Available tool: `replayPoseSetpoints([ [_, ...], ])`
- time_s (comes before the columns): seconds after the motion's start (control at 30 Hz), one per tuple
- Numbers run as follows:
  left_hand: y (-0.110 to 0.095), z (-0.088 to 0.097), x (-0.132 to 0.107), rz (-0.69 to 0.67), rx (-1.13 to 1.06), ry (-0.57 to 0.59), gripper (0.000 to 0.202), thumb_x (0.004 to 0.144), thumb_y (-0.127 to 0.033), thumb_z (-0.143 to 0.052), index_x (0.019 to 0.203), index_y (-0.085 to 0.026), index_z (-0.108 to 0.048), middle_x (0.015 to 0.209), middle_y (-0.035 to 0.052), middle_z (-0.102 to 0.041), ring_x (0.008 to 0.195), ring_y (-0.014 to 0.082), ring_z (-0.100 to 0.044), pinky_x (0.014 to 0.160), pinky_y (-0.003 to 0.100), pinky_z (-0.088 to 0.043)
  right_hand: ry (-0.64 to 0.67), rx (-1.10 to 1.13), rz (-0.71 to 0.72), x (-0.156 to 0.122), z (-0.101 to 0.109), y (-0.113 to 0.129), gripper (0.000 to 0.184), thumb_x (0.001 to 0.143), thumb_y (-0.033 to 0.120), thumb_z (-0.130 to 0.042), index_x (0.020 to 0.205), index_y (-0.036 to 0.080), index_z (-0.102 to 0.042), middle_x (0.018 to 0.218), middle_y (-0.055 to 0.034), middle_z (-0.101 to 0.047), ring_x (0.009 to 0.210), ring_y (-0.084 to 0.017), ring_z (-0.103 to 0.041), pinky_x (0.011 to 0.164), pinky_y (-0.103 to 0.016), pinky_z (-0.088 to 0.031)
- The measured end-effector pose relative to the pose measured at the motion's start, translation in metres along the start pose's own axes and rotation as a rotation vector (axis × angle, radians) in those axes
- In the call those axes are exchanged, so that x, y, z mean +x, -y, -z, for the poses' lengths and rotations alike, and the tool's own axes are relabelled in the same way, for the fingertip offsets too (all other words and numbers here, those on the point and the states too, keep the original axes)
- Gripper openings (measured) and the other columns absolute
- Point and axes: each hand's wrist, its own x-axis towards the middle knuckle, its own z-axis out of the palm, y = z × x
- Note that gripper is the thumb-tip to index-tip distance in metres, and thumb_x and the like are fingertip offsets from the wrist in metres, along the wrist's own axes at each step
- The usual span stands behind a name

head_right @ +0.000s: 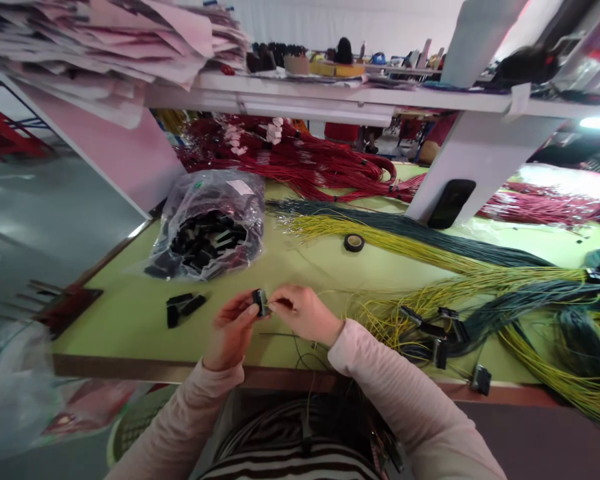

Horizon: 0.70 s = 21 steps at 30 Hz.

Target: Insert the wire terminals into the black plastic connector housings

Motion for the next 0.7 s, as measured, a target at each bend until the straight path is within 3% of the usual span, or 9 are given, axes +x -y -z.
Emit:
replayPoseSetpoints([
  [0.1,-0.004,0.006,0.000,-0.042,0.112,0.090,0.030,0.062,-0.021,-0.076,0.091,-0.023,-0.070,0.083,0.0026,-0.072,0.071,0.0149,-0.065,0.067,0.028,-0.055,0.063,0.141,-0.112,-0.008,0.006,0.001,0.011,0.087,0.023,-0.048,0.085,0.016,-0.055,0.072,0.0003,-0.057,0.063,-0.008,-0.052,0.059,-0.019,-0.041],
  [0.2,-0.026,0.025,0.003,-0.084,0.288,0.173,0.030,0.066,-0.027,-0.073,0.095,-0.019,-0.070,0.089,0.0077,-0.072,0.083,0.0207,-0.065,0.081,0.036,-0.052,0.318,0.398,-0.248,-0.023,0.027,0.004,0.024,0.091,0.037,-0.043,0.092,0.015,-0.052,0.057,0.0042,-0.055,0.045,-0.006,-0.048,0.048,-0.016,-0.040],
  [0.27,-0.046,0.047,0.008,-0.165,0.393,0.047,0.028,0.075,-0.037,-0.063,0.094,-0.017,-0.069,0.087,0.0086,-0.071,0.084,0.0221,-0.065,0.084,0.041,-0.049,0.619,0.535,-0.287,-0.034,0.050,0.007,0.040,0.089,0.049,-0.042,0.088,0.012,-0.056,0.053,0.0022,-0.057,0.040,-0.006,-0.047,0.043,-0.017,-0.039],
  [0.33,-0.063,0.075,0.014,-0.210,0.641,-0.118,0.026,0.074,-0.038,-0.064,0.090,-0.018,-0.068,0.085,0.0062,-0.070,0.080,0.0207,-0.063,0.081,0.038,-0.049,0.959,0.600,-0.289,-0.042,0.073,0.010,0.055,0.085,0.059,-0.041,0.082,0.008,-0.062,0.055,-0.0040,-0.062,0.043,-0.009,-0.053,0.046,-0.019,-0.043],
  [0.4,-0.074,0.101,0.019,-0.187,0.964,-0.165,0.025,0.070,-0.038,-0.067,0.087,-0.019,-0.068,0.085,0.0052,-0.069,0.075,0.0195,-0.062,0.076,0.034,-0.049,1.117,0.524,-0.281,-0.042,0.084,0.013,0.058,0.085,0.059,-0.040,0.082,0.007,-0.066,0.060,-0.0074,-0.066,0.051,-0.012,-0.059,0.052,-0.022,-0.046],
  [0.47,-0.078,0.120,0.022,-0.211,1.174,-0.162,0.027,0.071,-0.038,-0.064,0.091,-0.020,-0.067,0.087,0.0059,-0.068,0.072,0.0196,-0.060,0.071,0.033,-0.048,1.002,0.271,-0.225,-0.036,0.077,0.013,0.048,0.088,0.050,-0.042,0.077,0.011,-0.068,0.061,-0.0047,-0.067,0.051,-0.011,-0.059,0.052,-0.021,-0.045],
  [0.53,-0.078,0.129,0.024,-0.273,1.296,-0.115,0.031,0.073,-0.037,-0.061,0.098,-0.019,-0.065,0.091,0.0077,-0.066,0.075,0.0213,-0.059,0.069,0.033,-0.048,0.738,-0.051,-0.091,-0.025,0.053,0.010,0.034,0.089,0.035,-0.047,0.073,0.015,-0.068,0.064,-0.0027,-0.068,0.053,-0.011,-0.059,0.053,-0.021,-0.043],
  [0.63,-0.075,0.126,0.027,-0.369,1.513,-0.010,0.032,0.073,-0.033,-0.059,0.101,-0.017,-0.063,0.094,0.0115,-0.063,0.085,0.0267,-0.057,0.078,0.039,-0.046,0.425,-0.486,0.137,-0.010,0.000,0.004,0.011,0.082,0.017,-0.057,0.085,0.015,-0.068,0.085,-0.0076,-0.069,0.074,-0.017,-0.061,0.061,-0.025,-0.045],
  [0.7,-0.074,0.120,0.030,-0.396,1.682,0.016,0.029,0.074,-0.030,-0.056,0.098,-0.016,-0.065,0.093,0.0139,-0.061,0.089,0.0302,-0.055,0.082,0.044,-0.043,0.373,-0.688,0.220,-0.006,-0.030,0.002,0.013,0.079,0.008,-0.058,0.087,0.013,-0.066,0.090,-0.0121,-0.067,0.084,-0.022,-0.059,0.064,-0.028,-0.046],
])
